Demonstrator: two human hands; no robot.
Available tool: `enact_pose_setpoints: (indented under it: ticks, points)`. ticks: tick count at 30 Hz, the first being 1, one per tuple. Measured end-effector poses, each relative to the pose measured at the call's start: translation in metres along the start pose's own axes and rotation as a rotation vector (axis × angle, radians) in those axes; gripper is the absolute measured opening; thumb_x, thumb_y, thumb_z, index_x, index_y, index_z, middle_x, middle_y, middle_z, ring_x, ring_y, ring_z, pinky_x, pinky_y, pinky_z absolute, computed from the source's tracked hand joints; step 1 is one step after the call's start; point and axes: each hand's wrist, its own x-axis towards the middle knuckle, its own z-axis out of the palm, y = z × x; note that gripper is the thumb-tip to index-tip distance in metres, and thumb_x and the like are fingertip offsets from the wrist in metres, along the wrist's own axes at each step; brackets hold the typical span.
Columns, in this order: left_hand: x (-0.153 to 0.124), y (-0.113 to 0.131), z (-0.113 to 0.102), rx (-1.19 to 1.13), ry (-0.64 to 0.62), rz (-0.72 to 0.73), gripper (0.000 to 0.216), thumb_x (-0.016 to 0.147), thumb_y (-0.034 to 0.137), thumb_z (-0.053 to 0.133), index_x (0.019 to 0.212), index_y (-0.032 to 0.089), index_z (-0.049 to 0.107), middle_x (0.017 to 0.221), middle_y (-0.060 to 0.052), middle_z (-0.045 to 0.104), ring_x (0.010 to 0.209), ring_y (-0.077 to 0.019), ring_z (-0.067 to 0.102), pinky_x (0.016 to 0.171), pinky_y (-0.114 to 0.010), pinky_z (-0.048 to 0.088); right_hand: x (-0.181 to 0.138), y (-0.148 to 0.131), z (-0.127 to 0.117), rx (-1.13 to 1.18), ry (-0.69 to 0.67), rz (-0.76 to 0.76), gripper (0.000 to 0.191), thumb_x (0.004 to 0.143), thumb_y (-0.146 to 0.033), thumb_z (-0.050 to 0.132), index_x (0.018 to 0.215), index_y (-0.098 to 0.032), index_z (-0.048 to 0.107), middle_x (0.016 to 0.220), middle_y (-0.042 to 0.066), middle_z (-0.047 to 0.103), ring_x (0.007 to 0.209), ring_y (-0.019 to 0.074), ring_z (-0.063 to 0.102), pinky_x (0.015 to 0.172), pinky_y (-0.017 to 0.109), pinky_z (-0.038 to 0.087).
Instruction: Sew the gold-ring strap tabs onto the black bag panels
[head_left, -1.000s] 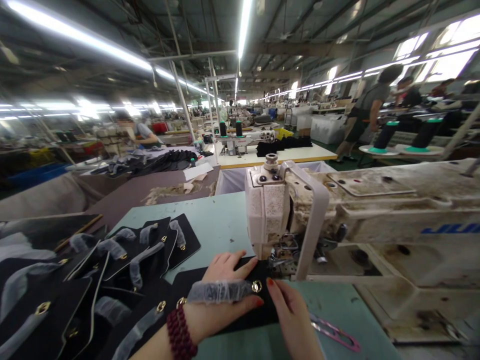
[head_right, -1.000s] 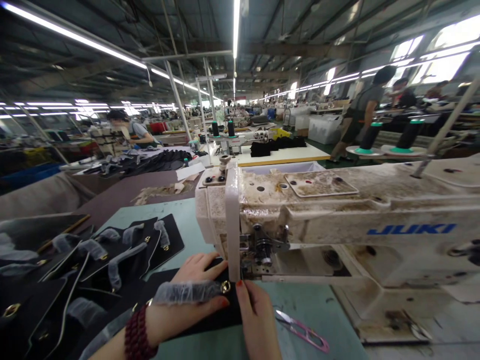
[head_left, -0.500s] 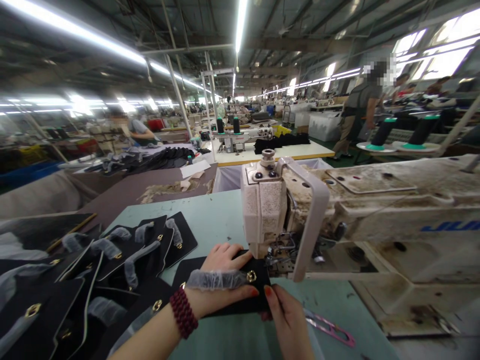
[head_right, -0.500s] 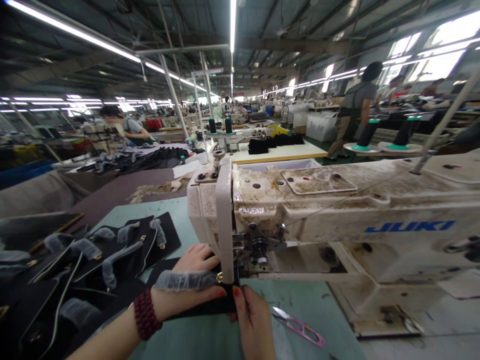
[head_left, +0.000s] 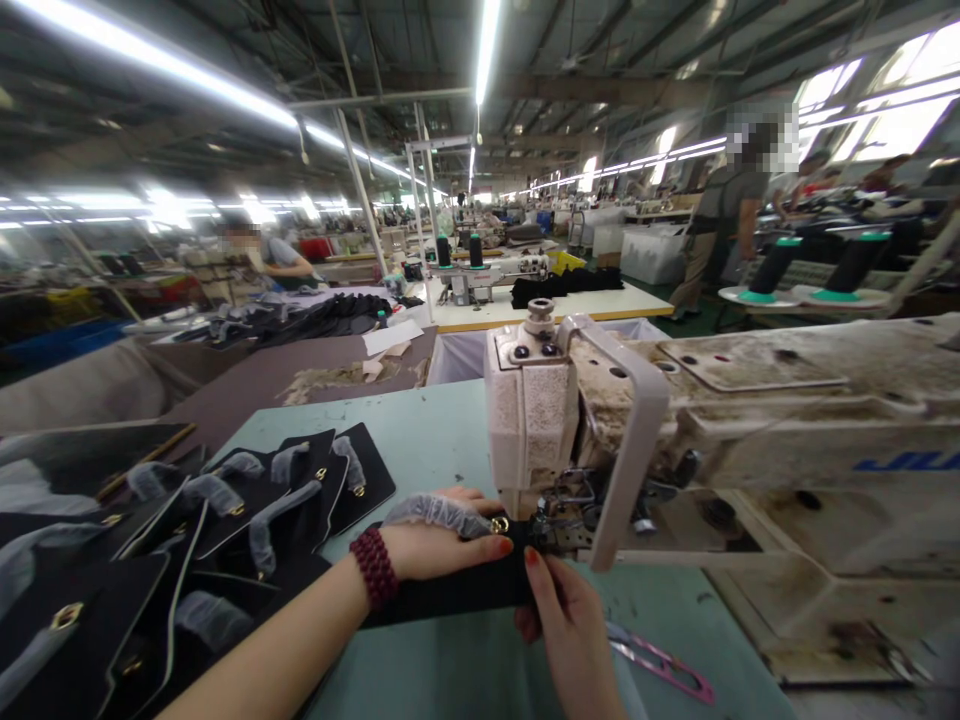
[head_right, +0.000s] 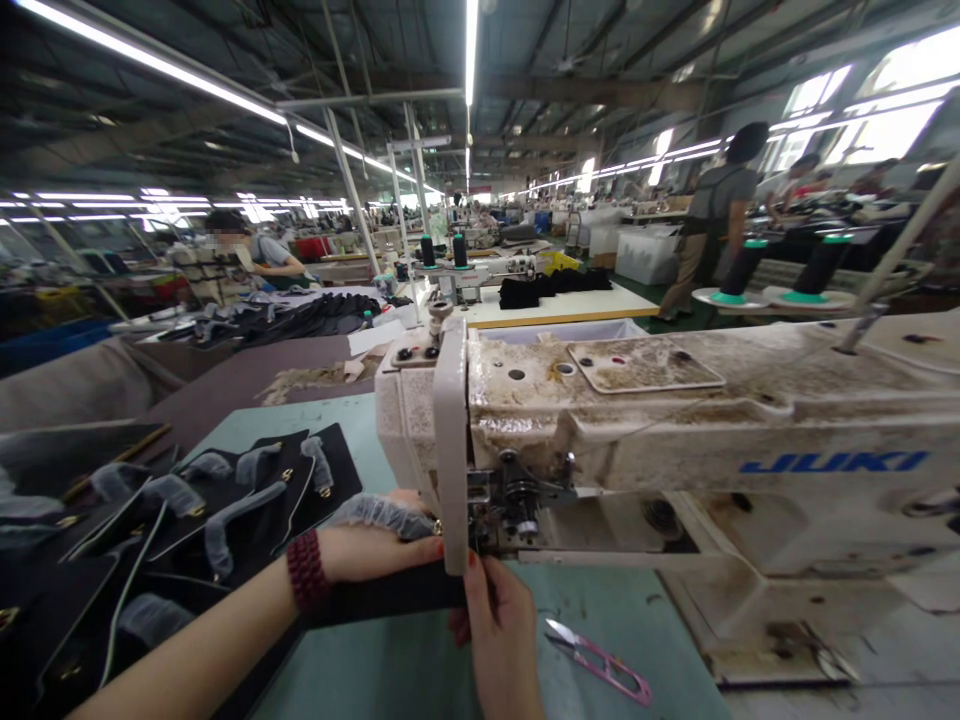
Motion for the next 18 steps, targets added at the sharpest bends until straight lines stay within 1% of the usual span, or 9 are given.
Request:
enact_pose_setpoints:
  ticks: [2, 5, 7, 11, 15, 17, 18]
  points:
    - [0.001, 0.000, -0.004, -0.063, -0.041, -0.009, 0.051, 0.091, 0.062, 0.038, 0.131, 0.035, 0.055, 0.119, 0.001, 0.069, 0.109, -0.0207, 0.063, 0.096, -0.028, 0.045, -0.001, -0.003, 0.002, 0.009, 0.043, -0.008, 0.055, 0.086, -0.067, 0.050, 0.064, -0.016, 0.055, 0.047, 0.001, 0.053, 0.040, 0.0112, 0.049, 0.041, 0.019, 0.037]
    - [0.003, -0.001, -0.008, -0.105, -0.095, -0.047, 0.056, 0.090, 0.064, 0.037, 0.132, 0.031, 0.055, 0.128, -0.001, 0.065, 0.116, -0.0224, 0.060, 0.101, -0.029, 0.042, -0.001, -0.006, 0.004, 0.012, 0.049, -0.012, 0.056, 0.086, -0.067, 0.050, 0.062, -0.017, 0.054, 0.046, 0.002, 0.053, 0.040, 0.0113, 0.048, 0.041, 0.019, 0.037]
    - [0.006, -0.003, -0.010, -0.144, -0.132, -0.070, 0.057, 0.088, 0.065, 0.041, 0.130, 0.030, 0.058, 0.131, -0.001, 0.063, 0.119, -0.0236, 0.058, 0.104, -0.029, 0.040, 0.000, -0.007, 0.005, 0.010, 0.039, -0.015, 0.056, 0.086, -0.066, 0.050, 0.061, -0.017, 0.054, 0.047, 0.002, 0.053, 0.040, 0.0113, 0.048, 0.040, 0.019, 0.037]
    - [0.018, -0.014, -0.012, -0.270, -0.240, -0.087, 0.053, 0.082, 0.067, 0.051, 0.123, 0.036, 0.062, 0.122, 0.008, 0.069, 0.112, -0.0205, 0.063, 0.100, -0.025, 0.043, 0.002, -0.007, 0.006, 0.007, 0.023, -0.007, 0.056, 0.086, -0.068, 0.049, 0.062, -0.017, 0.054, 0.048, 0.002, 0.055, 0.041, 0.0122, 0.050, 0.040, 0.020, 0.039]
    - [0.029, -0.028, -0.008, -0.309, -0.291, -0.062, 0.052, 0.078, 0.068, 0.053, 0.116, 0.035, 0.067, 0.116, 0.008, 0.071, 0.107, -0.0189, 0.065, 0.098, -0.026, 0.044, 0.003, -0.007, 0.006, 0.013, 0.014, 0.018, 0.056, 0.085, -0.069, 0.049, 0.066, -0.017, 0.057, 0.050, 0.003, 0.057, 0.040, 0.0126, 0.052, 0.040, 0.019, 0.041]
    - [0.032, -0.033, -0.005, -0.316, -0.313, -0.054, 0.052, 0.078, 0.069, 0.053, 0.112, 0.034, 0.069, 0.111, 0.008, 0.074, 0.102, -0.0180, 0.066, 0.095, -0.024, 0.045, 0.003, -0.007, 0.006, 0.003, 0.009, 0.016, 0.057, 0.085, -0.069, 0.049, 0.065, -0.017, 0.056, 0.050, 0.003, 0.057, 0.040, 0.0128, 0.053, 0.040, 0.019, 0.042]
    - [0.033, -0.035, -0.003, -0.307, -0.303, -0.059, 0.051, 0.076, 0.070, 0.054, 0.110, 0.034, 0.070, 0.106, 0.008, 0.075, 0.098, -0.0176, 0.067, 0.093, -0.024, 0.046, 0.003, -0.008, 0.005, -0.002, 0.008, 0.015, 0.057, 0.084, -0.070, 0.049, 0.064, -0.017, 0.056, 0.050, 0.003, 0.057, 0.040, 0.0127, 0.053, 0.040, 0.019, 0.042]
